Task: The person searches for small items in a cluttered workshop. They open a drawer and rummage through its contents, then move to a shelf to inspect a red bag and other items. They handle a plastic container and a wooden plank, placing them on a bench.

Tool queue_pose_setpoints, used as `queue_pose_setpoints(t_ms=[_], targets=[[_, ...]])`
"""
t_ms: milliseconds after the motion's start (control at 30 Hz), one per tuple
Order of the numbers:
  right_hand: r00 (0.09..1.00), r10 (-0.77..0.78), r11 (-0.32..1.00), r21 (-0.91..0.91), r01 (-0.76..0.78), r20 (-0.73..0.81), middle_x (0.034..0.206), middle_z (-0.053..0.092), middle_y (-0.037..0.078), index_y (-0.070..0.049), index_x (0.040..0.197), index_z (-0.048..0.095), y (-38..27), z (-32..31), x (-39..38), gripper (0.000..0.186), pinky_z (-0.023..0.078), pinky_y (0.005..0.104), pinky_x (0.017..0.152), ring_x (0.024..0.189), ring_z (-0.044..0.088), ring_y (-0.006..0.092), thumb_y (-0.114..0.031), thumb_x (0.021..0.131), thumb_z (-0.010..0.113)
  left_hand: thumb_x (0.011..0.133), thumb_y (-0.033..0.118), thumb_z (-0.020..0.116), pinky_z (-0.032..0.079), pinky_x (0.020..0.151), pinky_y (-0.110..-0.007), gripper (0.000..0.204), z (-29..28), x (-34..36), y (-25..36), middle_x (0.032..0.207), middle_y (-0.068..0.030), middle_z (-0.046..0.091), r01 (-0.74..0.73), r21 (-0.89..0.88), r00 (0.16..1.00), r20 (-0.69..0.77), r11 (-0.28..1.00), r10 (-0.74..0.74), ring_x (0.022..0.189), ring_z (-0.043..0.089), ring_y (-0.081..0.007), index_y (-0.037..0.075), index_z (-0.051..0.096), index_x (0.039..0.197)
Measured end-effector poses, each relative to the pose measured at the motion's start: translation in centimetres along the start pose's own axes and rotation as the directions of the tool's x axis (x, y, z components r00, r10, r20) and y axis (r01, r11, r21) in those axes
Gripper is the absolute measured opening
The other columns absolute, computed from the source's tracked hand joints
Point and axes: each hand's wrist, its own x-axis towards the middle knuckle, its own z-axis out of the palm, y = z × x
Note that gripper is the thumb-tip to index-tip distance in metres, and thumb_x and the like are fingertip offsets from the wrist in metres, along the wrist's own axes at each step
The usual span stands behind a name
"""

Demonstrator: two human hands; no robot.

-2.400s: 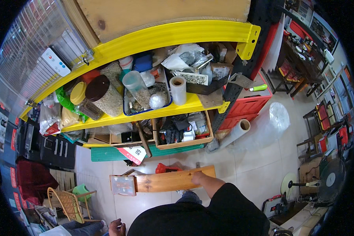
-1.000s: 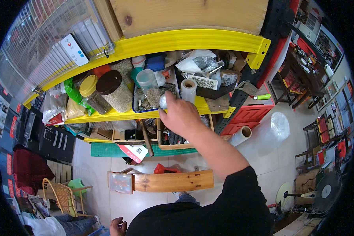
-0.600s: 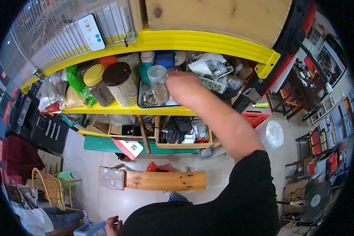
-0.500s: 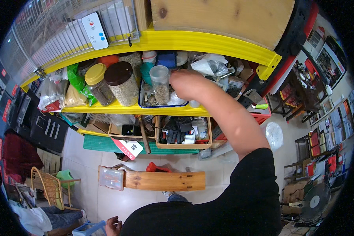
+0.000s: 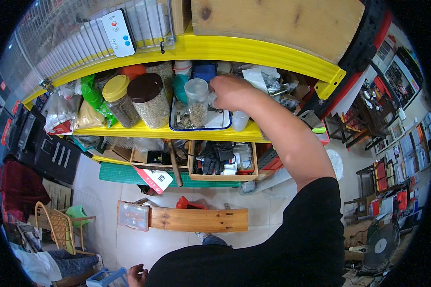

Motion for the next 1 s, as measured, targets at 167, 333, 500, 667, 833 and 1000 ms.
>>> queue_pose_setpoints(t_ms=[167, 333, 500, 667, 833, 1000], targets=[[0.995, 0.045, 0.998, -0.028, -0.048, -0.084, 0.107, 0.07, 0.021, 0.001, 0.1, 0.07, 0.5, 0.6, 0.8, 0.021, 0.052, 0.0457, 0.089, 0.104, 0.066, 0.0378, -0.007, 0.081, 0.062, 0.093, 0.021, 0.071, 0.055, 0.073, -0.037, 0.035, -0.2, 0.2, 1.0, 0.105, -0.0161, 0.071, 0.028, 0.016, 0.999, 0.022, 0.999, -0.029, 0.083, 0.068, -0.0242, 0.004, 0.065, 0.123], [0.997, -0.01, 0.966, -0.26, -0.009, -0.074, 0.103, 0.07, 0.023, 0.0, 0.096, 0.073, -0.2, 0.8, -0.3, 0.022, 0.048, 0.0463, 0.093, 0.102, 0.067, 0.0361, -0.005, 0.08, 0.06, 0.093, 0.021, 0.071, 0.055, 0.074, -0.037, 0.034, 0.0, 0.2, 1.1, 0.105, -0.0157, 0.071, 0.039, 0.029, 0.999, 0.01, 0.999, -0.04, 0.082, 0.068, -0.0234, 0.005, 0.065, 0.122], [0.929, -0.239, 0.899, -0.297, 0.322, 0.283, 0.098, 0.07, 0.024, 0.001, 0.09, 0.074, -1.3, 0.8, -3.1, 0.022, 0.044, 0.0476, 0.097, 0.098, 0.066, 0.0371, -0.003, 0.073, 0.061, 0.094, 0.021, 0.07, 0.055, 0.075, -0.037, 0.034, 0.4, -0.2, 0.0, 0.105, -0.0159, 0.071, 0.067, -0.027, 0.997, 0.026, 0.997, -0.066, 0.082, 0.068, -0.0231, 0.004, 0.065, 0.123], [0.859, -0.126, 0.857, -0.382, 0.346, 0.496, 0.108, 0.07, 0.02, 0.003, 0.097, 0.075, -2.4, 1.6, -3.3, 0.03, 0.035, 0.0538, 0.11, 0.111, 0.061, 0.0353, -0.01, 0.071, 0.067, 0.095, 0.021, 0.069, 0.055, 0.076, -0.036, 0.037, 1.3, 0.0, -1.1, 0.109, -0.0173, 0.068, -0.004, -0.06, 1.0, 0.018, 0.998, 0.005, 0.084, 0.066, -0.0233, 0.003, 0.062, 0.126], [0.837, -0.126, 0.821, -0.418, 0.389, 0.532, 0.108, 0.071, 0.017, 0.001, 0.1, 0.076, -2.9, 2.6, -2.7, 0.033, 0.032, 0.0524, 0.114, 0.114, 0.06, 0.0334, -0.013, 0.071, 0.07, 0.096, 0.022, 0.068, 0.054, 0.076, -0.036, 0.039, 2.2, 0.1, -1.7, 0.11, -0.0169, 0.067, -0.003, -0.083, 1.0, 0.008, 0.997, 0.004, 0.084, 0.064, -0.0214, 0.002, 0.061, 0.128], [0.783, -0.179, 0.718, -0.465, 0.518, 0.596, 0.103, 0.073, 0.015, -0.004, 0.095, 0.078, -2.6, 2.4, -1.3, 0.028, 0.041, 0.049, 0.105, 0.108, 0.065, 0.0326, -0.015, 0.07, 0.073, 0.096, 0.021, 0.068, 0.054, 0.073, -0.035, 0.038, 2.8, 0.0, -2.0, 0.11, -0.0169, 0.067, 0.029, -0.113, 0.999, 0.028, 0.993, -0.026, 0.082, 0.062, -0.0209, 0.002, 0.062, 0.128]])
